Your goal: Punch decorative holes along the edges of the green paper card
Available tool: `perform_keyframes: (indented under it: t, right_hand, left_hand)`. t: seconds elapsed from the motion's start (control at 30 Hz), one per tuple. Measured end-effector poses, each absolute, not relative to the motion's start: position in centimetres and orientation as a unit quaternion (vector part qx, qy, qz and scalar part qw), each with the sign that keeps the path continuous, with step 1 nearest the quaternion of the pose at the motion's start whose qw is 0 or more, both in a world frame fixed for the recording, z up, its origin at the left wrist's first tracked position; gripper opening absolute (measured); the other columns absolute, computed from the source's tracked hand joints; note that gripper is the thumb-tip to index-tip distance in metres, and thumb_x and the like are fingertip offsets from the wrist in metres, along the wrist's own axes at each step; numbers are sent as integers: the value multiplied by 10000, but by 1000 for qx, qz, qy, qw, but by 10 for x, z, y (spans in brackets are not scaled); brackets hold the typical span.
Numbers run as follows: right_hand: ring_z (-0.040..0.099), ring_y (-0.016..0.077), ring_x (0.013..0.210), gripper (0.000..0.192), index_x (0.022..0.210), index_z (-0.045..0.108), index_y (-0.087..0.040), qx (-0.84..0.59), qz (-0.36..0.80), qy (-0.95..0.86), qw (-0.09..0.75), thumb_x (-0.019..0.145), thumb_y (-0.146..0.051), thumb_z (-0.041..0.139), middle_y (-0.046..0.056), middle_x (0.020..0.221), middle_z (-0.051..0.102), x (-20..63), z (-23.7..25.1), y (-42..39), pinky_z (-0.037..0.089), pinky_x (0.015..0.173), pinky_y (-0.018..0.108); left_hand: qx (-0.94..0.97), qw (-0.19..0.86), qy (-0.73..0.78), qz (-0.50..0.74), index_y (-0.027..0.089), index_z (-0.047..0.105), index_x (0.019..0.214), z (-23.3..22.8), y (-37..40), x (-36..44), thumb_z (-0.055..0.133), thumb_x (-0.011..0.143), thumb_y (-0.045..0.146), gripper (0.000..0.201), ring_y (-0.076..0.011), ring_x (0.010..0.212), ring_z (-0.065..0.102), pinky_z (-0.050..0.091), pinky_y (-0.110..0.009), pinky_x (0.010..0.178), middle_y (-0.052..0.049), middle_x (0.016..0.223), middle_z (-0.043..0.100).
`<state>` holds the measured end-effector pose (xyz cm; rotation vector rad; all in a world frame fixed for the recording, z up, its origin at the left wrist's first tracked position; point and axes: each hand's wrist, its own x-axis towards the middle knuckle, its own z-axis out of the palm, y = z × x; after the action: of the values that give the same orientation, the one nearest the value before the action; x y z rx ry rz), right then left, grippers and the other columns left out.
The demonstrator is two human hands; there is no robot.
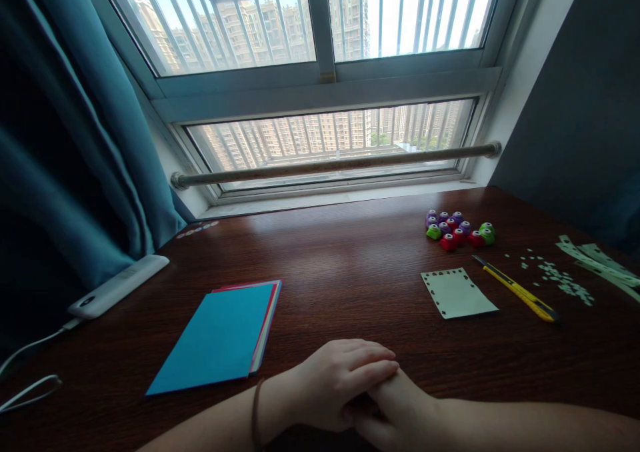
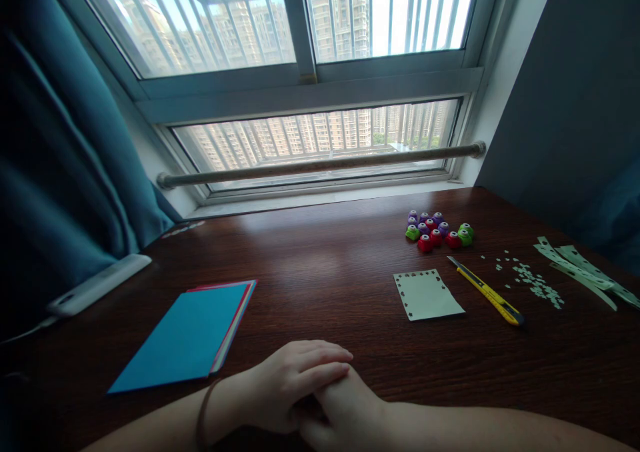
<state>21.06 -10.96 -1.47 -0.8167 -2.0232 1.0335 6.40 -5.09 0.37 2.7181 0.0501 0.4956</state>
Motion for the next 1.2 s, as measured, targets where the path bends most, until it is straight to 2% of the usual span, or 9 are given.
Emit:
perform_keyframes:
  t: [1.2]
  right_hand:
    - [549, 214, 1012, 420, 1102, 570, -109, -326, 398, -782, 352, 690, -131, 493, 114, 1086, 603, 210, -13, -110, 441, 896, 297]
  left_hand:
    - [967, 188, 19, 170, 142, 266, 1293, 4, -51, 64, 489, 739, 183, 599, -228, 1066, 513, 439, -350, 909, -137, 1198, 509]
